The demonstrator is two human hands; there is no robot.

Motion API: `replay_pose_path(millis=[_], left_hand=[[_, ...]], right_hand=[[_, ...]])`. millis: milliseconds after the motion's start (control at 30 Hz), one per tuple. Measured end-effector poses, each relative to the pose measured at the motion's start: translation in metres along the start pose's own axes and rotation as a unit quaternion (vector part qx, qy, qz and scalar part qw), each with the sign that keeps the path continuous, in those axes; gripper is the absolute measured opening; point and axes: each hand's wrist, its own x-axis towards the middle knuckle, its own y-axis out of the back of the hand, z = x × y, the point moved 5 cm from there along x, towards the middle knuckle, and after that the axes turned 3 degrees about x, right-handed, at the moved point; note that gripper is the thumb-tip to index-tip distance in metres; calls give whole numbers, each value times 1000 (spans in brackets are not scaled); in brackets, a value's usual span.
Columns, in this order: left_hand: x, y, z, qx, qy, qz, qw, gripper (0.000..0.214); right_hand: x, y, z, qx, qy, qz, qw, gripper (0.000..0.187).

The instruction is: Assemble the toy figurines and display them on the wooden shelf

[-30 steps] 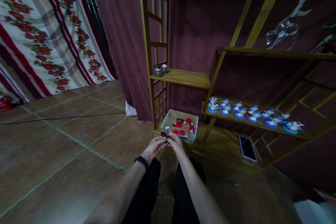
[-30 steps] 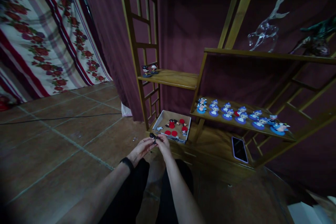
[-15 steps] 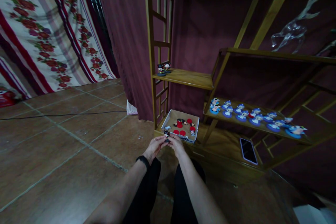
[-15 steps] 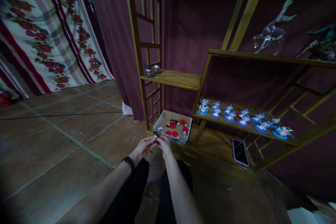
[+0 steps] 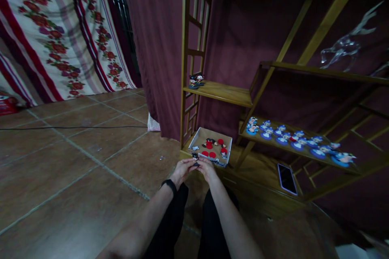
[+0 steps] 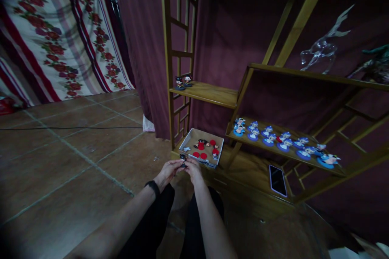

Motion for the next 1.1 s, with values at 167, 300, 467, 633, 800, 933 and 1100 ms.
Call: replay_pose_path(millis=[167, 300, 467, 633, 800, 933, 1100], left_hand=[[-3, 1, 2, 11, -1, 6, 1000, 14], [-4, 0, 2, 22, -9, 18, 1000, 17], [-2, 7, 4, 3, -72, 79, 994, 38], [-2, 17, 14, -8, -146, 133, 980, 53], [0, 16, 22, 29, -190, 101, 976, 48], [2, 13, 21, 67, -182, 77, 978, 38], [5, 18, 19, 49, -162, 86, 982, 31]], right_hand=[[2, 0, 2, -7, -21, -20, 1000, 17], [2, -2, 4, -17, -18, -28, 999, 17], [4, -2, 5, -35, 48, 4, 998, 28], [5, -1, 3, -149, 159, 23, 976, 48], [5, -1, 6, -197, 178, -2, 964, 37], [4, -1, -2, -215, 217, 17, 952, 32], [0, -9, -4, -193, 205, 3, 960, 33]])
